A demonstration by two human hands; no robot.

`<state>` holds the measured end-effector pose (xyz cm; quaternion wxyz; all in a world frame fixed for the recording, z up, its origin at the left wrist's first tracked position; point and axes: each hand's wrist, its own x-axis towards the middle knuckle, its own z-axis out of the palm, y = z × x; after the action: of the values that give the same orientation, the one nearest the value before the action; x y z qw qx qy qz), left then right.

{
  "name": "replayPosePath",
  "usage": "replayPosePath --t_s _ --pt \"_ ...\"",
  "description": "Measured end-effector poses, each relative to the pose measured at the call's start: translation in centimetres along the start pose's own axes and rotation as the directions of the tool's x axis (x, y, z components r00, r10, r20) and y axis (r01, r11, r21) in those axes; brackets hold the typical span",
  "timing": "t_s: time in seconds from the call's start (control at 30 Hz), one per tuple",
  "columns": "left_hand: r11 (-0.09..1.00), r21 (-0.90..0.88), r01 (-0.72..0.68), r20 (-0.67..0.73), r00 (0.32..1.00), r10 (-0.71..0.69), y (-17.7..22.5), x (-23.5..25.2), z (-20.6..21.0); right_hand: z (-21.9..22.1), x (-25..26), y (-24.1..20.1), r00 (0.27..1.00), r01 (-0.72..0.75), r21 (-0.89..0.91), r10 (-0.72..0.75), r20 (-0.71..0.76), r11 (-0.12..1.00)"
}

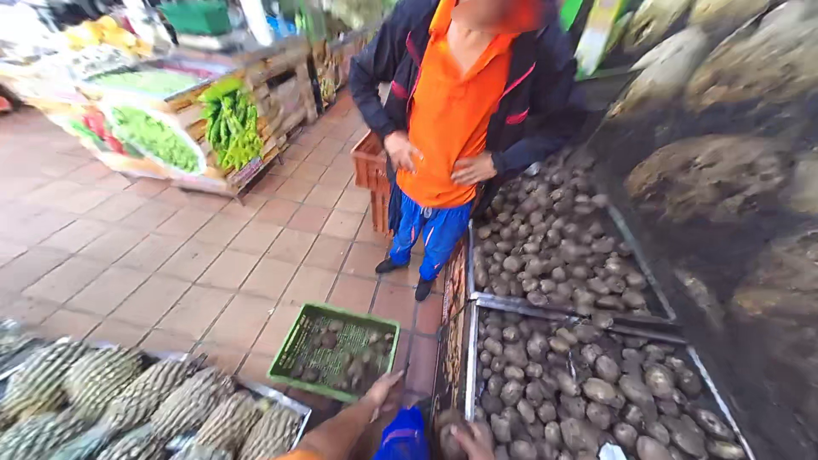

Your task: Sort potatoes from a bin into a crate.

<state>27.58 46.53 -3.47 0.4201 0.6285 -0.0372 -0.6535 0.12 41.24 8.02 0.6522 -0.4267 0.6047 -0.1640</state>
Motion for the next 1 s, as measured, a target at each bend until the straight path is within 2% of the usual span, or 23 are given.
replayPosePath --t_s 0.03,0.1,0.13,0.17,0.23,0.3,0.37,0.47,0.57,0.67,0.8,0.83,0.9,0.93,1.0 --pt "0.999 0.004 0.033 0.157 0.987 -0.033 0.4 -2.5 2.2 0.7 -0.2 -0.8 1.000 0.005 -0.077 -0.003 0.030 0.997" --pt "0.986 -0.100 0.132 0.362 0.928 -0.088 0.2 -6.0 5.2 1.8 -0.9 -0.6 0.990 0.009 -0.209 0.020 0.140 0.978" --pt "0.976 -0.154 0.151 0.416 0.906 -0.075 -0.4 -6.1 6.1 1.9 -0.9 -0.4 0.982 0.018 -0.241 0.029 0.188 0.970" --pt "0.968 -0.202 0.147 0.410 0.910 -0.053 -0.4 -4.7 6.2 2.1 -0.1 -0.6 0.974 0.055 -0.253 0.004 0.226 0.966" --pt "0.959 -0.234 0.159 0.328 0.942 -0.076 -1.2 -2.3 5.0 1.4 0.6 -0.1 0.961 0.097 -0.255 -0.023 0.276 0.962" --pt "0.956 -0.217 0.196 0.187 0.970 -0.156 -2.2 -0.6 2.5 -0.1 0.1 1.4 0.971 0.067 -0.247 -0.005 0.241 0.967" --pt "0.949 -0.204 0.240 0.004 0.970 -0.244 -3.7 0.8 -0.8 -2.1 -1.0 3.8 0.982 0.006 -0.269 0.045 0.181 0.963" --pt "0.945 -0.211 0.250 -0.252 0.920 -0.300 -5.1 2.6 -6.0 -5.0 -3.0 7.7 0.991 -0.086 -0.250 0.108 0.077 0.964" --pt "0.949 -0.151 0.278 -0.441 0.840 -0.316 -4.7 2.8 -9.3 -7.6 -5.2 11.5 0.986 -0.166 -0.175 0.162 -0.038 0.970" --pt "0.946 -0.037 0.322 -0.539 0.791 -0.290 -3.5 2.5 -10.9 -8.7 -7.2 13.8 0.972 -0.209 -0.097 0.195 -0.133 0.973" --pt "0.927 0.161 0.337 -0.605 0.776 -0.177 -2.1 2.7 -11.1 -9.4 -8.6 15.6 0.959 -0.216 -0.022 0.208 -0.191 0.976" --pt "0.874 0.272 0.403 -0.617 0.770 -0.163 -1.5 2.5 -10.8 -9.5 -8.8 15.8 0.958 -0.217 -0.011 0.211 -0.196 0.976" --pt "0.681 0.521 0.514 -0.583 0.797 -0.156 -0.6 2.0 -10.1 -9.5 -8.9 16.0 0.954 -0.219 0.003 0.215 -0.210 0.976" --pt "0.568 0.640 0.517 -0.525 0.834 -0.168 -0.5 1.8 -9.6 -9.5 -8.8 16.0 0.953 -0.217 0.003 0.213 -0.214 0.976" --pt "0.369 0.819 0.439 -0.381 0.898 -0.221 -0.9 1.5 -8.5 -9.7 -8.5 16.3 0.954 -0.213 -0.002 0.207 -0.217 0.977"
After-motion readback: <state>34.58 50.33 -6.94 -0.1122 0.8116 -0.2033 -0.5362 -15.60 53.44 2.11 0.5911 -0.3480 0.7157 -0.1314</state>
